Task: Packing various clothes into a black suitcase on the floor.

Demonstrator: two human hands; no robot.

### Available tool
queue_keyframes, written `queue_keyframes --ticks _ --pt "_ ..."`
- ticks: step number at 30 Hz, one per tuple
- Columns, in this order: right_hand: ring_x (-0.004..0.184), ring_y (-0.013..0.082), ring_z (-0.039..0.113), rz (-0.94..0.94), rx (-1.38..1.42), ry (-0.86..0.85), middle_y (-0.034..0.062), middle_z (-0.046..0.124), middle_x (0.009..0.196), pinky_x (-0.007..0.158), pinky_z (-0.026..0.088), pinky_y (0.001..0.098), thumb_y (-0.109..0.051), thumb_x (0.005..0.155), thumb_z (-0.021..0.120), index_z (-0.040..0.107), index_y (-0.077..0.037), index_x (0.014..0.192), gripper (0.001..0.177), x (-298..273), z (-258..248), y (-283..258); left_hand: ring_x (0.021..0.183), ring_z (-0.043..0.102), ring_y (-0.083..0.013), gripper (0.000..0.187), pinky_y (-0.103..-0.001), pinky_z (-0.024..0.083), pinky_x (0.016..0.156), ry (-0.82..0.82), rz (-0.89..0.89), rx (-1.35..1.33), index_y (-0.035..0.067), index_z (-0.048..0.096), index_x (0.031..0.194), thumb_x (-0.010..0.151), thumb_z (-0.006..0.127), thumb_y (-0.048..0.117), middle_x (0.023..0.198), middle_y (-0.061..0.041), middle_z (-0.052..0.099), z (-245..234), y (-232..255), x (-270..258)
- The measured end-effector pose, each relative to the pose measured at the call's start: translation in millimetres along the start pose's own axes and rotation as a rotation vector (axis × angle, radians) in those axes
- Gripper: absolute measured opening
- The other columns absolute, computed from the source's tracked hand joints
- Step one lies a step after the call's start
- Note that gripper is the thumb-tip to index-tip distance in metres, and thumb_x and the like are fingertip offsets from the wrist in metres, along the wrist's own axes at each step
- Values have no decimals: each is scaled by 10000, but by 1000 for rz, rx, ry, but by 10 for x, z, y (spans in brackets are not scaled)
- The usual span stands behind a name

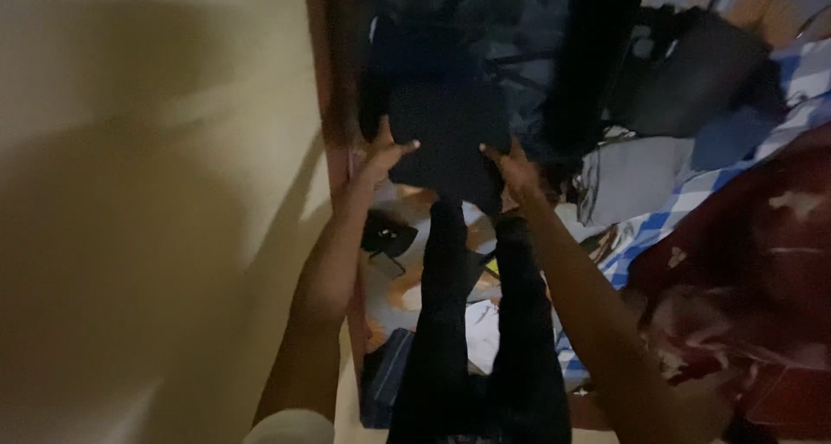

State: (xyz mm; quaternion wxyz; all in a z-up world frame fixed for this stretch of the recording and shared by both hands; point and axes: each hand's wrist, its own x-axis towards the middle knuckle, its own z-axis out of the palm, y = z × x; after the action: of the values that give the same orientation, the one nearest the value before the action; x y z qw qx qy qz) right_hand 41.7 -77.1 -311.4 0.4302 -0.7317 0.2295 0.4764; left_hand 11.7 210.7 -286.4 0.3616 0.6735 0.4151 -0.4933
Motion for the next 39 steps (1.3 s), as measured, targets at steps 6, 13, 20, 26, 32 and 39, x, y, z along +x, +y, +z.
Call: queue_keyframes --ticks 6,13,20,26,32,39 --pt "1447 408 422 11 85 -14 235 366 1595 1166 433 486 -459 793 862 263 -24 1577 1078 1604 429 539 1554 226 -330 1190 -440 232 1255 81 382 -273 128 6 1624 820 880 207 1698 -183 181 123 -384 1650" --pt "1432 362 392 -60 -139 52 199 335 1596 1159 367 498 -350 884 791 262 -85 1589 920 1939 848 349 1551 270 -355 993 -446 241 1266 307 518 -159 133 77 1654 921 745 81 1700 -205 241 88 -682 2598" --pt "1458 365 372 1 -291 107 205 323 1611 1183 333 508 -296 902 775 248 -102 1597 893 2025 1191 669 1418 358 -402 962 -505 317 1112 614 247 187 133 101 1561 864 761 199 1589 -257 282 402 -438 2513" --pt "1475 363 359 -90 -436 88 198 304 1637 1194 331 480 -330 914 779 229 -111 1614 916 1895 1050 705 1429 425 -381 847 -462 361 1186 400 216 161 70 127 1607 977 677 207 1612 -245 324 296 -585 2584" --pt "1482 359 406 -28 -485 -34 192 341 1652 1206 350 463 -363 905 747 233 -106 1628 924 1954 1049 650 1409 420 -376 853 -502 359 1131 461 205 227 99 165 1560 917 712 218 1581 -222 348 435 -710 2596" --pt "1492 441 345 -354 -446 68 271 265 1659 1233 313 494 -332 917 770 57 -99 1658 1054 2075 1130 1130 951 691 -298 354 -459 554 876 543 460 36 41 662 1165 966 719 328 1039 -170 713 -574 366 -155"
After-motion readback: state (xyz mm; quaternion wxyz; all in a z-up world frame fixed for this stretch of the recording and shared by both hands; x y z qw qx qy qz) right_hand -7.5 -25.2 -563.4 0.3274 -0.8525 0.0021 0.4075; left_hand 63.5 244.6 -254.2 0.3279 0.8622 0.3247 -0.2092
